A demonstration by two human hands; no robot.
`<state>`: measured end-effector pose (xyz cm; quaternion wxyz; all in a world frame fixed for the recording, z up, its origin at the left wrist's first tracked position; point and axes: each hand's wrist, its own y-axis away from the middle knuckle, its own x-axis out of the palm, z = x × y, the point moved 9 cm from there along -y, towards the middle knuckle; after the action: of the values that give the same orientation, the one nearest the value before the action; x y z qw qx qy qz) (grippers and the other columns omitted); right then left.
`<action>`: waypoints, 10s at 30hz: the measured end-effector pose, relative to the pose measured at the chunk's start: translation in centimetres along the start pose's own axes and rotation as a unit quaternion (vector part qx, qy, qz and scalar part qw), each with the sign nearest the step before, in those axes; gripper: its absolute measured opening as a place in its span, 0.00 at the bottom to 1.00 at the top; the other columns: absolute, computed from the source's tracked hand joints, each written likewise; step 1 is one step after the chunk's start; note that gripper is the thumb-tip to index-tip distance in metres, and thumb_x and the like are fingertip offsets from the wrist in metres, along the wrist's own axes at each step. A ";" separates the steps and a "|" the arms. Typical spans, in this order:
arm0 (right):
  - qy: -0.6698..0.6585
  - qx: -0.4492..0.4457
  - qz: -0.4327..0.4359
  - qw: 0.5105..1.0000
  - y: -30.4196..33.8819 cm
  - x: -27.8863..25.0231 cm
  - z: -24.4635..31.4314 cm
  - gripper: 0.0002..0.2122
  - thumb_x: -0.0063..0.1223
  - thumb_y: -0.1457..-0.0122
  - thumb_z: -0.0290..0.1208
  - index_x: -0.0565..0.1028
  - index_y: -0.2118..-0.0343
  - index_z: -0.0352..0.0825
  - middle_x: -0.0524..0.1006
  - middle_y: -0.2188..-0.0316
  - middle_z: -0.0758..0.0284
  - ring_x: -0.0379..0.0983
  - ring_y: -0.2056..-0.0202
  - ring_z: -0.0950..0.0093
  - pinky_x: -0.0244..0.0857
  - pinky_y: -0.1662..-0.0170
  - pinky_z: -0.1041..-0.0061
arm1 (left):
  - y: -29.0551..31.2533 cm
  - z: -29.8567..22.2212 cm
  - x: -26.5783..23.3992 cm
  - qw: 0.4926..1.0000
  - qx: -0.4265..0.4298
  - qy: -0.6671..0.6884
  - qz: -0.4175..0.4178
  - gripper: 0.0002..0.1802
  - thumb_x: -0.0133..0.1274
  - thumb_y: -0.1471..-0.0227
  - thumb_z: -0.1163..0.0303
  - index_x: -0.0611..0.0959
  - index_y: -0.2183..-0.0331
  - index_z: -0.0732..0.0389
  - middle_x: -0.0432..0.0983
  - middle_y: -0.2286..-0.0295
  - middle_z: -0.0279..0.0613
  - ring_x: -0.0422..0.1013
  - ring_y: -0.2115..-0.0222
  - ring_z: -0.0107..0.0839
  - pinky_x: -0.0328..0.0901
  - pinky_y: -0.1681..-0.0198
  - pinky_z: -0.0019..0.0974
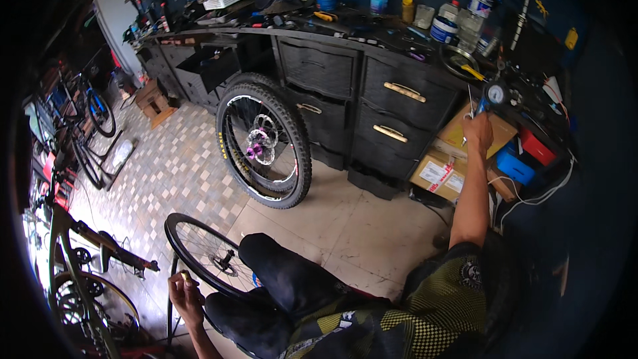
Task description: The person carries two bicycle wheels into a workshop, sits on the floor, and installs an inner tube into one wheel. They then connect a floor pump and inflate the tire, checking the fit and pressure before finishing.
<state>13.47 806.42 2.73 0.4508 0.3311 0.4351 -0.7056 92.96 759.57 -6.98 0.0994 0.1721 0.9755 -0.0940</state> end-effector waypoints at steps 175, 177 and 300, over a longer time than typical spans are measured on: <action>0.053 -0.904 0.173 0.386 68.9 -8.1 48.0 0.16 0.61 0.39 0.43 0.85 0.75 0.34 0.84 0.74 0.58 0.85 0.69 0.59 0.78 0.64 0.61 | -25.0 24.2 2.9 0.900 -0.282 0.316 -0.105 0.42 0.40 0.32 0.35 0.73 0.40 0.66 0.77 0.57 0.51 0.74 0.60 0.41 0.72 0.57 0.51; 0.015 -0.891 0.151 0.429 67.7 -5.8 48.8 0.15 0.61 0.39 0.43 0.85 0.73 0.35 0.84 0.75 0.59 0.85 0.68 0.59 0.78 0.64 0.61 | -22.9 21.9 5.9 0.883 -0.291 0.355 -0.094 0.36 0.42 0.31 0.37 0.80 0.50 0.63 0.77 0.71 0.42 0.73 0.75 0.33 0.71 0.74 0.43; -0.004 -0.882 0.176 0.438 67.1 -11.6 43.5 0.14 0.57 0.38 0.38 0.85 0.72 0.33 0.84 0.73 0.52 0.84 0.68 0.55 0.78 0.61 0.58 | 3.1 19.0 10.5 0.906 -0.265 0.305 -0.123 0.32 0.30 0.30 0.43 0.75 0.55 0.63 0.75 0.65 0.46 0.75 0.65 0.38 0.73 0.59 0.44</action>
<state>76.54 756.36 9.03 0.6150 -0.1788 0.7526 0.1530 87.44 761.60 -28.06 -0.1740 0.0383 0.9606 0.2133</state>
